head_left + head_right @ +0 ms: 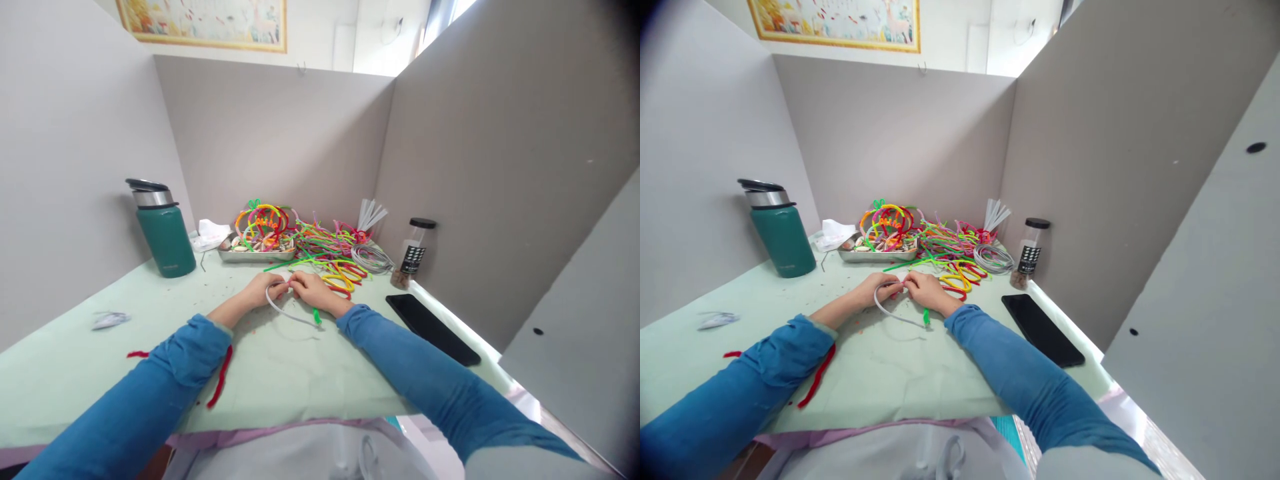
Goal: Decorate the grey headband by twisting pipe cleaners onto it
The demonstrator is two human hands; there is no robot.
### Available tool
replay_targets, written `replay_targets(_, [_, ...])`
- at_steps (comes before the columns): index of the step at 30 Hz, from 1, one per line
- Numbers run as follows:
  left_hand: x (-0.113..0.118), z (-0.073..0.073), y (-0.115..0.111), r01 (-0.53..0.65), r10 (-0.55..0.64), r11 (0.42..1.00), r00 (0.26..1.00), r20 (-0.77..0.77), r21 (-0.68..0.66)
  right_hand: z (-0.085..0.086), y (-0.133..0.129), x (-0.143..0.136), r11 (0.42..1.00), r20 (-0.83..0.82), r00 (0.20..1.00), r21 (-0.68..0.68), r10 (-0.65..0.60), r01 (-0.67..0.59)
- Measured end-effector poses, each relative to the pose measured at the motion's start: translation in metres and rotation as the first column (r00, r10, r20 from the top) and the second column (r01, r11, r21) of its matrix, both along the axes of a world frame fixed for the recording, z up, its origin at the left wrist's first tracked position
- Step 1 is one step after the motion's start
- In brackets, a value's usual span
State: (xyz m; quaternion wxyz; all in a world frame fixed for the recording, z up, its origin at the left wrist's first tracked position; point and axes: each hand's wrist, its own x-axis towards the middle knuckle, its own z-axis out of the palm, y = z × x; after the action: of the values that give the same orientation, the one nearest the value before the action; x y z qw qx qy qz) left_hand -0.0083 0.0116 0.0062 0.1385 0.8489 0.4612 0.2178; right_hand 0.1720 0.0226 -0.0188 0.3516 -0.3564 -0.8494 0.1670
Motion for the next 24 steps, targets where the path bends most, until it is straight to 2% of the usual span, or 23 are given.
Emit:
replay_targets(16, [0.0004, 0.0002, -0.0001, -0.006, 0.005, 1.000, 1.000, 0.030, 0.022, 0.0001, -0.0001, 0.0004, 1.000, -0.034, 0.999, -0.013, 0.016, -0.016])
replay_targets(24, [0.0041, 0.0008, -0.0024, -0.065, 0.079, 0.994, 0.984, 0.162, -0.087, -0.0038, 0.0046, 0.0004, 0.999, -0.059, 0.998, -0.030, 0.012, -0.014])
